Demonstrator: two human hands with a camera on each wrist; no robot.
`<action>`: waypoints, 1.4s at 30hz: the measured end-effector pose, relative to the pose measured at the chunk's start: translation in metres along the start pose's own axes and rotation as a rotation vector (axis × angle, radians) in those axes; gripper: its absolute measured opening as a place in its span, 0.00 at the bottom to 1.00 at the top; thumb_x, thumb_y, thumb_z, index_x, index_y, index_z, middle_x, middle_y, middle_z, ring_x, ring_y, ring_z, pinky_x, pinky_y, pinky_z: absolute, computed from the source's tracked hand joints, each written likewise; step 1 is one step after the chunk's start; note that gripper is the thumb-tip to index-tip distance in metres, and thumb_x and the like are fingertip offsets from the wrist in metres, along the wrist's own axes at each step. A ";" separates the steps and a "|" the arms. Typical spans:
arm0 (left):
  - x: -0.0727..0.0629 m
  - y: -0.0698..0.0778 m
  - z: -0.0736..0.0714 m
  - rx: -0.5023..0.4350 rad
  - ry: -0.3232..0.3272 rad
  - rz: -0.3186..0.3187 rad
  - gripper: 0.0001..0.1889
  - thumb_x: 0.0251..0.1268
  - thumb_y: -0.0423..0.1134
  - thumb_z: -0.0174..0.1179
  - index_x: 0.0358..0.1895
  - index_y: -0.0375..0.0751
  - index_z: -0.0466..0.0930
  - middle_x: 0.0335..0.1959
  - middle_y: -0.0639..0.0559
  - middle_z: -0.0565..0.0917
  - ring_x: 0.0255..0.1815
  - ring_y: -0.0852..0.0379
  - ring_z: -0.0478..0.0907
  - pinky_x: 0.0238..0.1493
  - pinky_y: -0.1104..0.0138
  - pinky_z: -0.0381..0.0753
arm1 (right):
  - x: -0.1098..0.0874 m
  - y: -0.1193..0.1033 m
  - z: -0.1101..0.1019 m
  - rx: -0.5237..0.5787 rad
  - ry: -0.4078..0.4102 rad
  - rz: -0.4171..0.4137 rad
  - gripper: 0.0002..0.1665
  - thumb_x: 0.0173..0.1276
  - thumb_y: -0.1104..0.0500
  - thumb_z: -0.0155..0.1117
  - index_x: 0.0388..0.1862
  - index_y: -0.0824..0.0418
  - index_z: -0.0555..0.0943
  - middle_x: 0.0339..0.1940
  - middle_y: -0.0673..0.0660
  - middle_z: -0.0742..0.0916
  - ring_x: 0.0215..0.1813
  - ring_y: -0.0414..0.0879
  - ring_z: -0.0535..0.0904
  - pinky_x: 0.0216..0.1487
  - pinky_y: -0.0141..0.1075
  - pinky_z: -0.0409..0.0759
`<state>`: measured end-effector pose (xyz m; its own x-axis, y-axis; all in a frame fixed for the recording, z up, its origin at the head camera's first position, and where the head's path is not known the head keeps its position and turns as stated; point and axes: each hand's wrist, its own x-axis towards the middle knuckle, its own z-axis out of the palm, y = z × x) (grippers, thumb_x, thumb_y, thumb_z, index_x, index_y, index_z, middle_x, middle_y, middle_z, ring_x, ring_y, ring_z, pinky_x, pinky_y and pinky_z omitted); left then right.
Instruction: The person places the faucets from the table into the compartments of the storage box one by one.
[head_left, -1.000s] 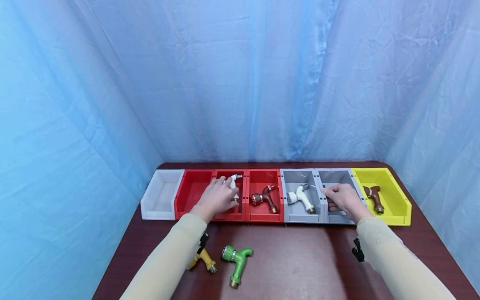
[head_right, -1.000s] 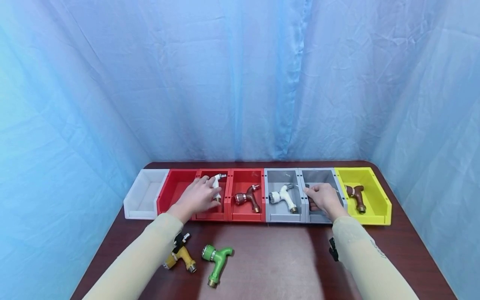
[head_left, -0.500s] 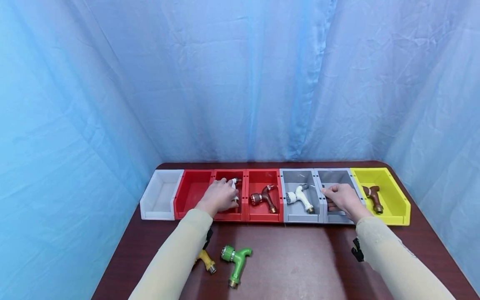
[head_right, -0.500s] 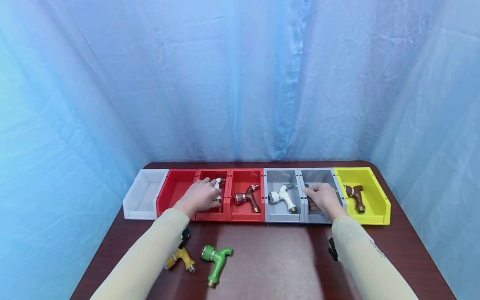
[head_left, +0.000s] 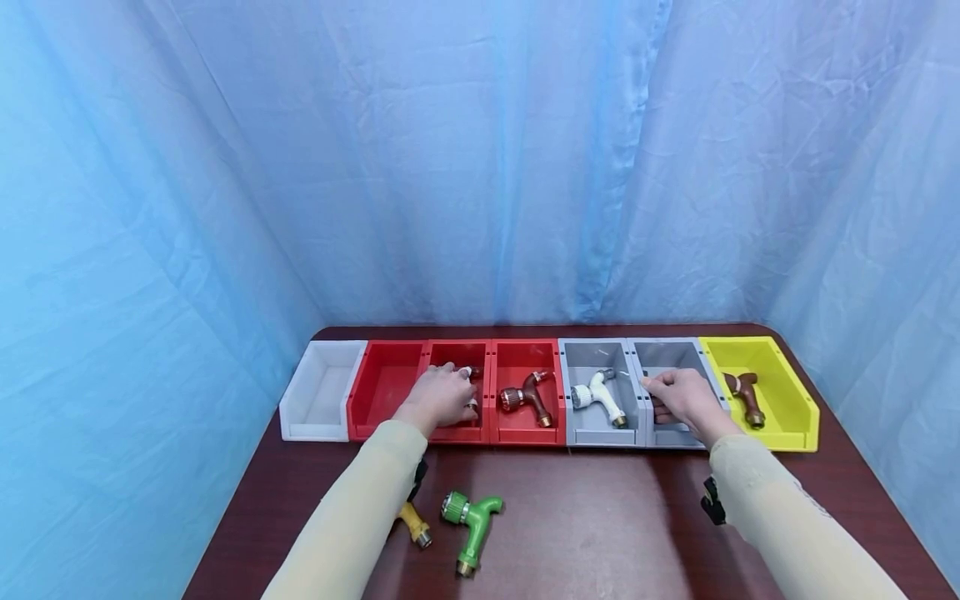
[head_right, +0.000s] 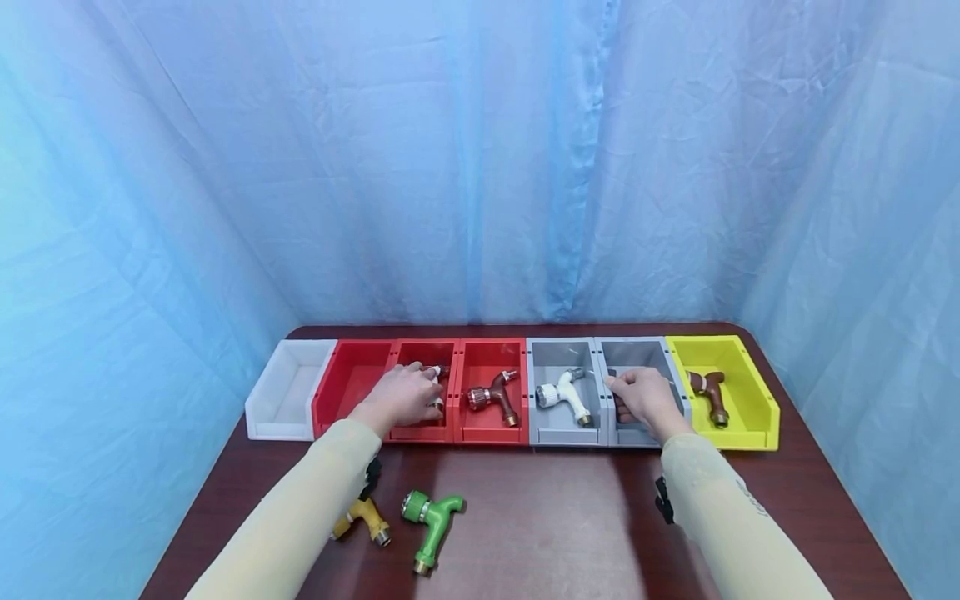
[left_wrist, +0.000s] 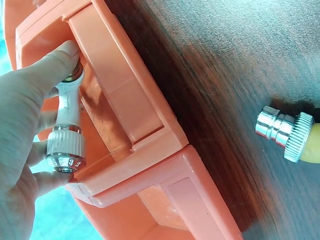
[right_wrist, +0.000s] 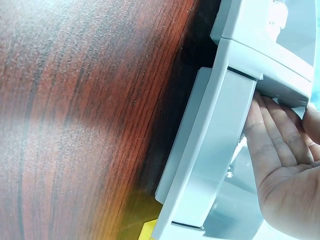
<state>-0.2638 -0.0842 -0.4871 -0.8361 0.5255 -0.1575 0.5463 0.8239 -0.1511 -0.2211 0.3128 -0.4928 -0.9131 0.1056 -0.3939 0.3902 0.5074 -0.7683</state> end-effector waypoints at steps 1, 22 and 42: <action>0.000 0.000 0.001 -0.001 0.001 0.000 0.22 0.53 0.58 0.77 0.48 0.54 0.90 0.50 0.50 0.84 0.50 0.51 0.78 0.54 0.53 0.83 | 0.000 0.000 0.000 -0.001 -0.003 -0.001 0.25 0.81 0.48 0.56 0.57 0.71 0.79 0.45 0.62 0.84 0.39 0.47 0.84 0.42 0.42 0.89; -0.017 -0.010 0.006 0.025 0.002 0.094 0.22 0.61 0.57 0.72 0.56 0.55 0.89 0.68 0.48 0.80 0.70 0.44 0.74 0.70 0.51 0.75 | 0.000 0.000 0.000 -0.015 0.019 0.004 0.25 0.80 0.49 0.56 0.57 0.71 0.79 0.45 0.63 0.85 0.39 0.47 0.84 0.40 0.41 0.89; -0.051 -0.006 0.000 0.028 0.092 0.197 0.27 0.63 0.58 0.69 0.63 0.53 0.83 0.66 0.48 0.81 0.71 0.42 0.73 0.69 0.48 0.75 | -0.002 0.001 0.001 -0.006 0.006 0.000 0.25 0.81 0.48 0.55 0.57 0.70 0.79 0.45 0.62 0.83 0.39 0.48 0.84 0.42 0.42 0.89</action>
<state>-0.2244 -0.1164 -0.4782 -0.7134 0.6939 -0.0975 0.6997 0.6977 -0.1537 -0.2188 0.3119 -0.4935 -0.9139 0.1108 -0.3905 0.3892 0.5125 -0.7654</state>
